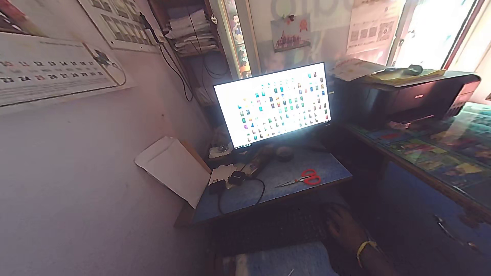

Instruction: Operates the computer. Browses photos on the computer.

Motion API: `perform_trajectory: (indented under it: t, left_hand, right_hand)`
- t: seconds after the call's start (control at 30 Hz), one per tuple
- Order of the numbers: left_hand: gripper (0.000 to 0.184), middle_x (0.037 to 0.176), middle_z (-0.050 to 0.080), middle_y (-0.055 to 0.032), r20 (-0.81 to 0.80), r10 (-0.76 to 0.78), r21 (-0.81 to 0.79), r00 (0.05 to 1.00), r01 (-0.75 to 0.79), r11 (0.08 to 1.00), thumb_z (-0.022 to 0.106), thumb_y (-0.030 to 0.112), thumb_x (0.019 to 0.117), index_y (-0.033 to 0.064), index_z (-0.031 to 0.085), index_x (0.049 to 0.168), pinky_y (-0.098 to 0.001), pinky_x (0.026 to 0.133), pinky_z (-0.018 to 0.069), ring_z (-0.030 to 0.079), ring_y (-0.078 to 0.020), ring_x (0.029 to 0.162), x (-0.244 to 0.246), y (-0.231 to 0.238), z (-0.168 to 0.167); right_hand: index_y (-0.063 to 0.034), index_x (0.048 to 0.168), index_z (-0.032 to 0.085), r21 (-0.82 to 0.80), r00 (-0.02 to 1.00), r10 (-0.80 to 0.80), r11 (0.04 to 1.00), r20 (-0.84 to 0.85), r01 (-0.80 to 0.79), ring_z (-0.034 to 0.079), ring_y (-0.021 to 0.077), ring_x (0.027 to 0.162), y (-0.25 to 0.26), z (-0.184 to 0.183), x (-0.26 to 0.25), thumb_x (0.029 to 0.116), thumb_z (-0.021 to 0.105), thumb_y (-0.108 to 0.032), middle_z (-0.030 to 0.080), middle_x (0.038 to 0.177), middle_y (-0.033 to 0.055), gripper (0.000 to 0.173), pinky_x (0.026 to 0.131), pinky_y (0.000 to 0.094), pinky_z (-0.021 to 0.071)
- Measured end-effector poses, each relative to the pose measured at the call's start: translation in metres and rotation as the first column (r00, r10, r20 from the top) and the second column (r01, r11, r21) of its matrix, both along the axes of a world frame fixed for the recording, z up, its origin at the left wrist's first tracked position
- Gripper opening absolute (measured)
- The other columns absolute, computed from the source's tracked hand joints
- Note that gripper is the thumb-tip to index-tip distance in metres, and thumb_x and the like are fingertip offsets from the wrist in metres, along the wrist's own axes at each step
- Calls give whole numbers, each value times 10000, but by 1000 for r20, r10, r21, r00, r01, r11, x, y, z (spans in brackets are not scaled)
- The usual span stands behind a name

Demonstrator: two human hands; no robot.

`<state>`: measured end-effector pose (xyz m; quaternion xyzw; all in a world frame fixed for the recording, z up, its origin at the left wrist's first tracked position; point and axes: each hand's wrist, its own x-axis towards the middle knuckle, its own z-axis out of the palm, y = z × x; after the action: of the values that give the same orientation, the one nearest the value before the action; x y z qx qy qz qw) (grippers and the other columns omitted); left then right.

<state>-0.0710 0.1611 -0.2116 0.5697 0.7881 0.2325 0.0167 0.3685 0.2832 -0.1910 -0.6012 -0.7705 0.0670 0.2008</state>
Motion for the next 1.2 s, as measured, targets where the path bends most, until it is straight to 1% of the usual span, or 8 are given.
perform_trajectory:
  t: [0.1,0.27,0.4,0.57,0.73,1.0,1.13,1.2]
  left_hand:
    - [656,1607,345,-278,5,-1,-13,1000,1,1000,442,480,1021,2,510,1465,-531,1210,322,354,-417,1495,4,-1,7]
    - [665,1607,343,-279,11,-9,-8,1000,9,1000,441,480,1025,-6,493,1475,-525,1215,317,342,-419,1501,4,-1,6]
    - [654,1605,344,-284,28,-12,5,1000,12,1000,498,464,1019,-19,507,1460,-526,1218,313,333,-420,1504,2,-1,3]
    - [675,1604,347,-282,11,-17,-5,1000,18,1000,438,503,1024,-8,512,1458,-525,1210,327,354,-423,1494,7,-3,15]
    - [667,1614,345,-260,-8,-7,-20,1000,7,1000,422,505,1027,9,508,1465,-529,1206,333,356,-408,1497,5,-2,11]
    - [658,1615,339,-265,-16,-10,4,1000,10,1000,424,494,1030,12,504,1471,-537,1205,332,354,-413,1496,2,-1,3]
    - [629,1626,314,-268,11,-30,46,1000,29,999,511,440,1019,-11,512,1458,-537,1226,291,294,-430,1520,-1,-2,-4]
    - [626,1630,313,-260,13,-24,45,1000,23,999,519,433,1013,-10,515,1455,-524,1227,296,292,-423,1523,-1,-3,-4]
  right_hand:
    - [-189,1445,599,3,1000,-3,1000,-6,3,475,304,1429,0,0,0,980,556,-392,517,1526,124,509,1177,461,399]
    - [-187,1442,601,-9,1000,2,1000,-10,-2,477,312,1427,1,0,0,980,553,-398,512,1529,133,510,1175,465,400]
    - [-185,1440,601,-10,1000,6,1000,-7,-6,480,307,1423,1,-1,1,982,551,-409,514,1525,133,513,1173,462,405]
    - [-172,1438,604,-24,1000,-5,1000,-4,5,474,299,1432,1,3,0,984,553,-393,503,1541,124,507,1179,458,398]
    - [-170,1440,601,-26,1000,-5,1000,-4,5,467,304,1437,0,1,0,990,545,-408,496,1546,126,512,1184,457,392]
    - [-177,1449,593,-36,1000,-4,999,-9,4,459,299,1444,1,2,0,989,543,-410,483,1558,123,517,1185,458,387]
    - [-190,1451,590,-45,1000,-11,999,-5,11,458,287,1444,2,0,1,987,534,-421,482,1559,112,521,1187,454,386]
    - [-188,1448,592,-47,1000,-11,999,0,11,454,285,1447,3,-1,1,987,533,-426,479,1562,113,522,1188,453,384]
